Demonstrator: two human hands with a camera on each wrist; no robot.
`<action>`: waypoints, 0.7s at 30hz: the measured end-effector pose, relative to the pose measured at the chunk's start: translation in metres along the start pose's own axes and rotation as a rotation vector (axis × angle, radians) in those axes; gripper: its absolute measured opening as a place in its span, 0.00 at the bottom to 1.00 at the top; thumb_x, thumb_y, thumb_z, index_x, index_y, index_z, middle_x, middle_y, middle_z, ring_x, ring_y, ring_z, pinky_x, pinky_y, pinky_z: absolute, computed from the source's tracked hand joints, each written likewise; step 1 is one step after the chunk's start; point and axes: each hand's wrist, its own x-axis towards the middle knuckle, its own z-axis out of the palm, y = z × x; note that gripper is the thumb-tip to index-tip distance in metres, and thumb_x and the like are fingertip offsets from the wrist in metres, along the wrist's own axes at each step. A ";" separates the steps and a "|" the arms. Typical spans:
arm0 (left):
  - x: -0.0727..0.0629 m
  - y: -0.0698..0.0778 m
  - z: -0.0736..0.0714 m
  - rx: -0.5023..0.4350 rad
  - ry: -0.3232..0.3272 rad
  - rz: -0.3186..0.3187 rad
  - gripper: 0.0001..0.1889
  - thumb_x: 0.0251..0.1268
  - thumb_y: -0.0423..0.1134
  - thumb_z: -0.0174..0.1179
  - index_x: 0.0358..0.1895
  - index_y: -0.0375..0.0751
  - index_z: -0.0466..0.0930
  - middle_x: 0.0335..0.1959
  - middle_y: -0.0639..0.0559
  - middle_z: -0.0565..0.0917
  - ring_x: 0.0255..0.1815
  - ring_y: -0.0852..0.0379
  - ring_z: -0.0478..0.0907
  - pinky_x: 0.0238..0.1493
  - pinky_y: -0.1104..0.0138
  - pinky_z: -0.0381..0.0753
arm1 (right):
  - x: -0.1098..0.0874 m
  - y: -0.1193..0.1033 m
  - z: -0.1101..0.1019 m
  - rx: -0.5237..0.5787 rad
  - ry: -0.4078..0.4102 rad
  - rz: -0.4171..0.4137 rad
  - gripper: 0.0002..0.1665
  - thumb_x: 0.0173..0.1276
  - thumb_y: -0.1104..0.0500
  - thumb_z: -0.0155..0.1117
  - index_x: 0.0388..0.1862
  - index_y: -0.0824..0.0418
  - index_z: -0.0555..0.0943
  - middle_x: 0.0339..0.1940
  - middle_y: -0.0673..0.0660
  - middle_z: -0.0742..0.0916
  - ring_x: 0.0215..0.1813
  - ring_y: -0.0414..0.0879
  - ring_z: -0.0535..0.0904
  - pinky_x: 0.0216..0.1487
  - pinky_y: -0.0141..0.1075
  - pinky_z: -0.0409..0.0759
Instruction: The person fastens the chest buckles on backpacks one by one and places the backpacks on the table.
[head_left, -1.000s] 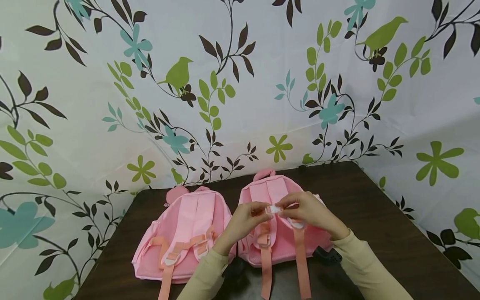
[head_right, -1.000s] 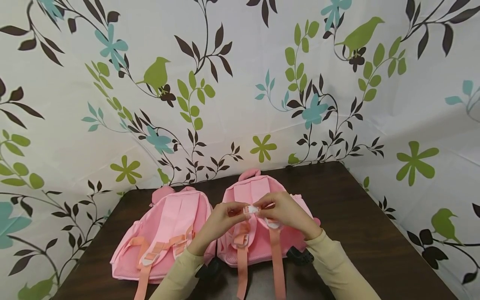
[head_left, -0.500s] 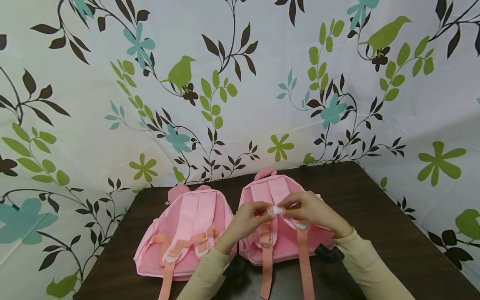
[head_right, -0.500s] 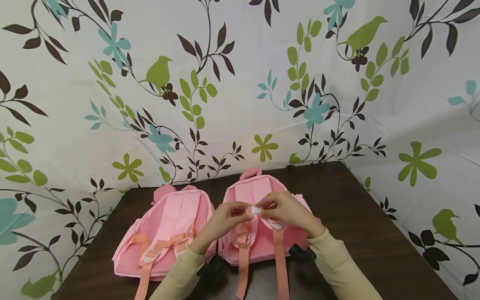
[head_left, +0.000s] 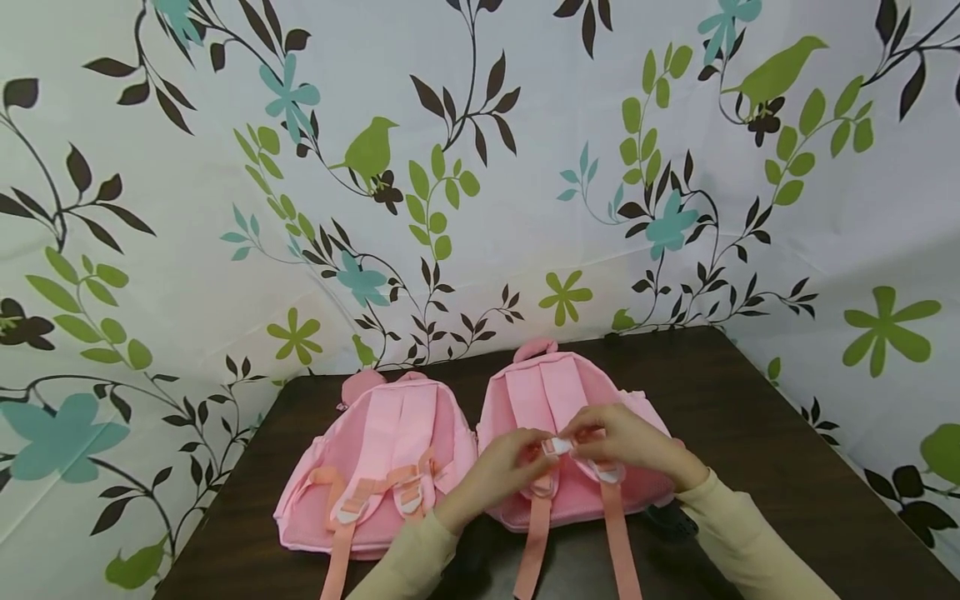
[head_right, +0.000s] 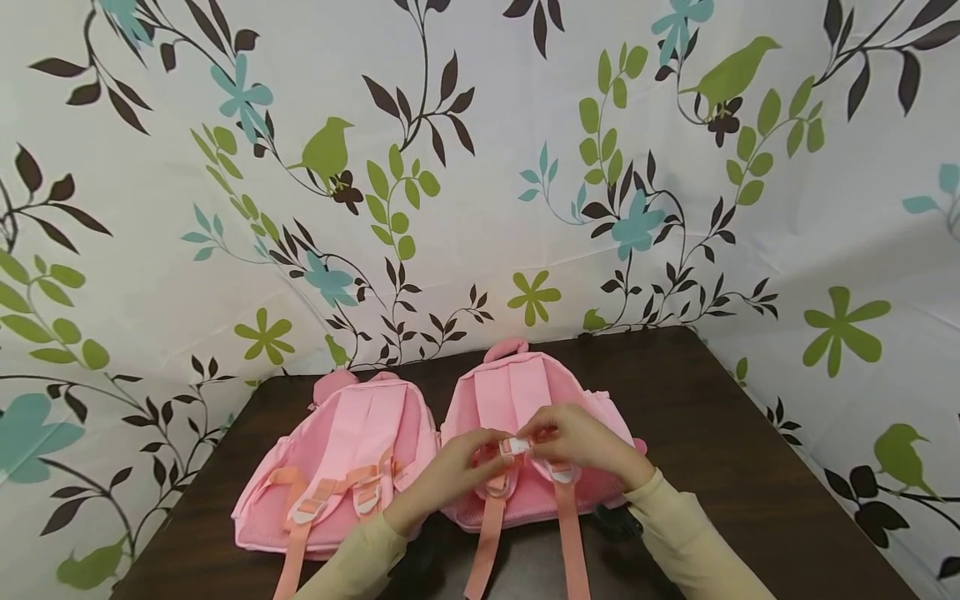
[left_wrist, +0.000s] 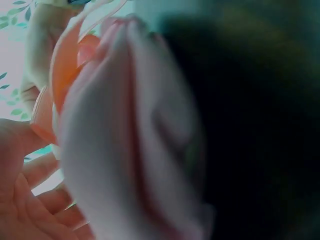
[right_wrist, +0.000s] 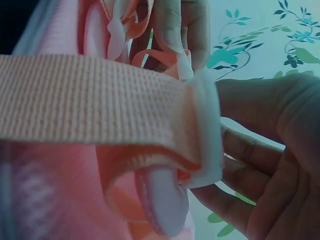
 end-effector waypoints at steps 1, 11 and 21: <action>-0.001 -0.001 0.003 0.015 -0.004 0.005 0.19 0.73 0.50 0.61 0.60 0.46 0.82 0.42 0.58 0.82 0.42 0.62 0.77 0.45 0.70 0.78 | -0.001 0.001 0.001 -0.003 -0.001 -0.001 0.12 0.65 0.59 0.74 0.47 0.56 0.89 0.42 0.46 0.87 0.43 0.48 0.80 0.47 0.41 0.81; -0.015 -0.005 0.018 0.217 -0.063 0.133 0.26 0.73 0.54 0.59 0.67 0.47 0.75 0.49 0.55 0.82 0.47 0.61 0.78 0.50 0.68 0.78 | -0.014 0.013 0.010 -0.048 0.006 -0.017 0.11 0.63 0.60 0.75 0.45 0.57 0.88 0.40 0.46 0.87 0.40 0.45 0.80 0.44 0.35 0.82; -0.015 -0.011 0.020 0.384 -0.168 0.127 0.37 0.66 0.59 0.64 0.74 0.47 0.68 0.69 0.41 0.74 0.73 0.40 0.66 0.70 0.51 0.67 | -0.018 0.025 0.016 -0.038 -0.004 0.024 0.11 0.65 0.58 0.74 0.46 0.56 0.88 0.39 0.45 0.86 0.39 0.42 0.79 0.42 0.34 0.80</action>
